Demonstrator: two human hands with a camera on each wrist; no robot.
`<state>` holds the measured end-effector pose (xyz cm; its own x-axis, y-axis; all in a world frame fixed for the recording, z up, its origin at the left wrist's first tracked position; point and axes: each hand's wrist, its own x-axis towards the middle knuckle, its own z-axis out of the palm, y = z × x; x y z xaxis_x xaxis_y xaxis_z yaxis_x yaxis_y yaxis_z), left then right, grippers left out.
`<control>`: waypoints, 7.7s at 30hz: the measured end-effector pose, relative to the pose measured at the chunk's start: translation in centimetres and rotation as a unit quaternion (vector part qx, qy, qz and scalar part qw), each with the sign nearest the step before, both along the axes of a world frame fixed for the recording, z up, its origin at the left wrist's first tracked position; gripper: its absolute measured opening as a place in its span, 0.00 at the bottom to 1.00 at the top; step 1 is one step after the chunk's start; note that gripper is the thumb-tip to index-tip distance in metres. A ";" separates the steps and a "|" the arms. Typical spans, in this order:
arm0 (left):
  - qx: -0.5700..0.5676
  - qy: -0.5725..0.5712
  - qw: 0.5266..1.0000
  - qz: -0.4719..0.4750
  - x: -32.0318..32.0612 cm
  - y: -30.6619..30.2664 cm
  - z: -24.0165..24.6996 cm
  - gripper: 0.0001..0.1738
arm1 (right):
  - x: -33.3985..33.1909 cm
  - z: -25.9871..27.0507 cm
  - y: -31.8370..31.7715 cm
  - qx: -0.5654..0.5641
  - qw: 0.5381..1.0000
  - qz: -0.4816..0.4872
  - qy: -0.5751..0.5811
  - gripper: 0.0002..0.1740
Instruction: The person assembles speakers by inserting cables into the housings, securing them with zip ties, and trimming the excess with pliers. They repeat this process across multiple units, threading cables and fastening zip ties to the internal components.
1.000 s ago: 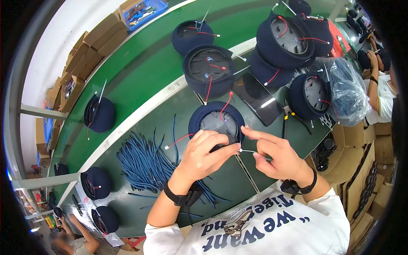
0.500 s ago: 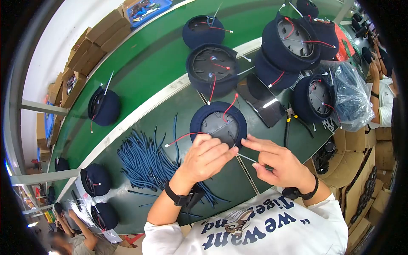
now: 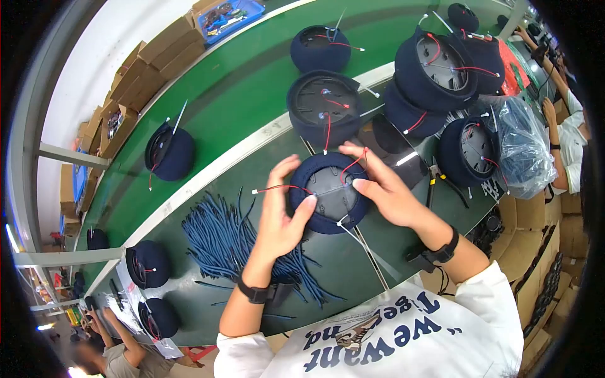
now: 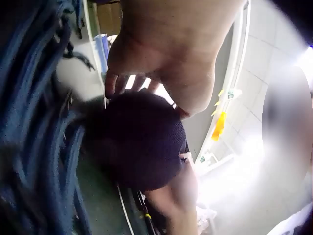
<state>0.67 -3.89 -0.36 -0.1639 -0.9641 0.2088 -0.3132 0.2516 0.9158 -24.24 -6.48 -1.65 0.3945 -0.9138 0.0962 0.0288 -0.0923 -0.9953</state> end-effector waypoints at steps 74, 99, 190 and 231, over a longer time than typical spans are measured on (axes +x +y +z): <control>-0.035 -0.351 0.923 0.152 10.2 0.1 -1.0 0.06 | -0.6 9.1 5.1 -0.138 0.989 -0.019 0.052 0.08; -0.178 0.302 0.936 -0.009 0.0 7.8 10.1 0.04 | 9.5 7.9 8.5 0.371 0.798 0.163 -0.446 0.23; -0.338 -0.198 0.920 -0.027 -1.2 1.6 0.9 0.62 | 0.8 6.1 9.3 -0.251 0.940 -0.129 0.191 0.17; -0.390 -0.121 0.912 0.040 -0.1 3.5 0.2 0.54 | 3.1 6.2 10.1 -0.125 0.965 -0.207 0.099 0.08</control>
<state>0.58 -0.37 -0.15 -0.2329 -0.5478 0.8035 -0.5281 0.7650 0.3685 -21.14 3.58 4.56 0.0344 -0.9552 0.2939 -0.2505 -0.2929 -0.9227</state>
